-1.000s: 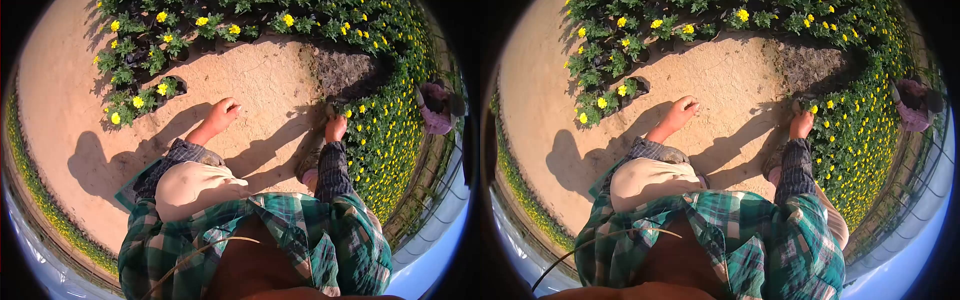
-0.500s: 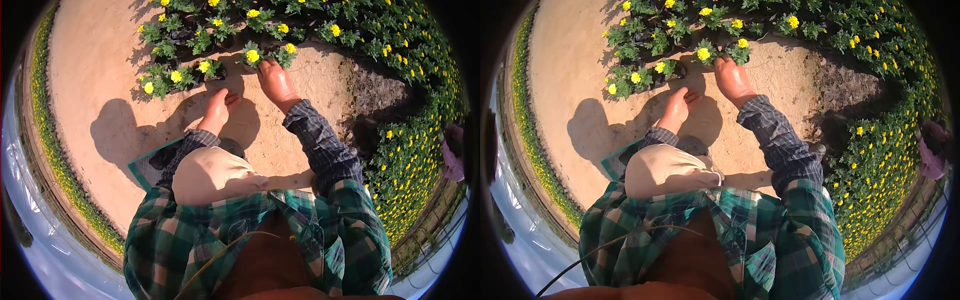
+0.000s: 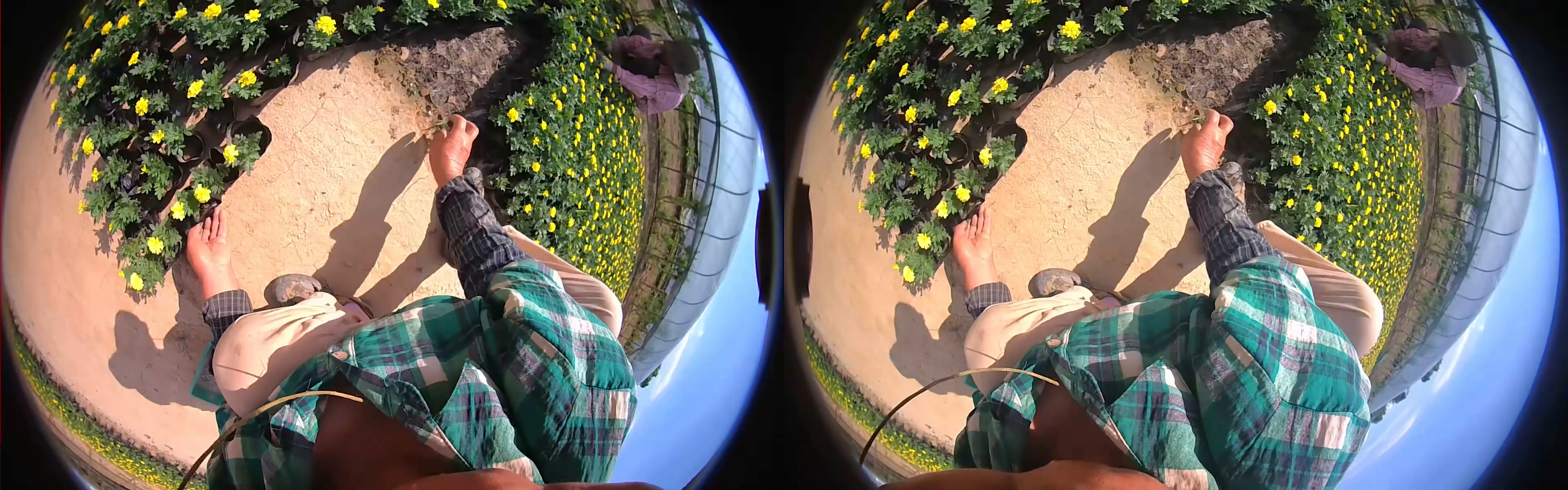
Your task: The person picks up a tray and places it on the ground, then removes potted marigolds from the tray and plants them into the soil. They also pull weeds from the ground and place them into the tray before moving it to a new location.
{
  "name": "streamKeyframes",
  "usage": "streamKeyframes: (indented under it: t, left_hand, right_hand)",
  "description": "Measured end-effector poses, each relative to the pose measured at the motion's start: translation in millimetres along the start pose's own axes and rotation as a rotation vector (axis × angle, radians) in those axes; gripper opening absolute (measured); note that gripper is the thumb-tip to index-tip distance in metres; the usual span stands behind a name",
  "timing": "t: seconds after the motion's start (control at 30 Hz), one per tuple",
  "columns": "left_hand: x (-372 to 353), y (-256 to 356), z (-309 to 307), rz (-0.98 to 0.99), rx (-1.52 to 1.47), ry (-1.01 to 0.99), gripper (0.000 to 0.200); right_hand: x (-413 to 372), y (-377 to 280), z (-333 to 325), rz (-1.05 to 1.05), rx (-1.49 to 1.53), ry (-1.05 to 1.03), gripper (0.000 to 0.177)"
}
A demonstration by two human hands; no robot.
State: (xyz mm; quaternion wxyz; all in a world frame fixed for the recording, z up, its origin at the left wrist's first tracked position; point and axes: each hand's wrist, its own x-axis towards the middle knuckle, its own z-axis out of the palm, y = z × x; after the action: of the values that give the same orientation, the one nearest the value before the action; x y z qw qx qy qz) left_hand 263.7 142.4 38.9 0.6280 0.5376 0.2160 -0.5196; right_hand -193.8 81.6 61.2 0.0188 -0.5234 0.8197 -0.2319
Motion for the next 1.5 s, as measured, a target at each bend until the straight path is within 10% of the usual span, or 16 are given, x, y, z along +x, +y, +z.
streamKeyframes:
  t: [0.1, 0.3, 0.5, 0.83, 0.97, 1.17, 1.33, 1.5]
  left_hand:
    - [1.8, -2.8, -1.5, -0.006, 0.041, -0.036, 0.036]
    - [-11.6, -9.4, 6.2, 0.001, 0.044, 0.018, 0.025]
    - [-10.0, -23.1, -5.1, -0.005, 0.095, -0.056, 0.018]
    - [-26.9, -26.5, 9.1, -0.058, 0.216, -0.078, 0.019]
    - [-16.9, -20.4, -9.0, -0.063, 0.193, -0.119, 0.019]
    - [-10.9, -27.8, -14.8, -0.106, 0.192, -0.049, 0.018]
    - [-21.4, -27.2, -6.4, -0.100, 0.254, -0.121, 0.015]
    - [-18.6, -25.3, -11.4, -0.048, 0.281, -0.135, 0.013]
  right_hand:
    - [32.7, 52.5, -30.9, 0.353, -0.268, -0.101, 0.051]
    - [61.7, 138.9, -25.1, -0.056, -0.375, -0.295, 0.032]
    - [55.7, 33.5, -22.1, -0.231, -0.109, -0.086, 0.015]
    - [15.2, -150.7, 51.1, -0.667, 0.083, -0.685, 0.014]
    - [17.8, -92.5, 26.2, -0.566, 0.449, -0.146, 0.020]
    - [69.2, 87.8, -17.7, 0.298, -0.218, 0.041, 0.042]
    - [106.5, 183.9, -11.7, 0.017, -0.274, -0.189, 0.034]
    - [110.9, 113.8, -31.6, -0.040, -0.184, -0.165, 0.014]
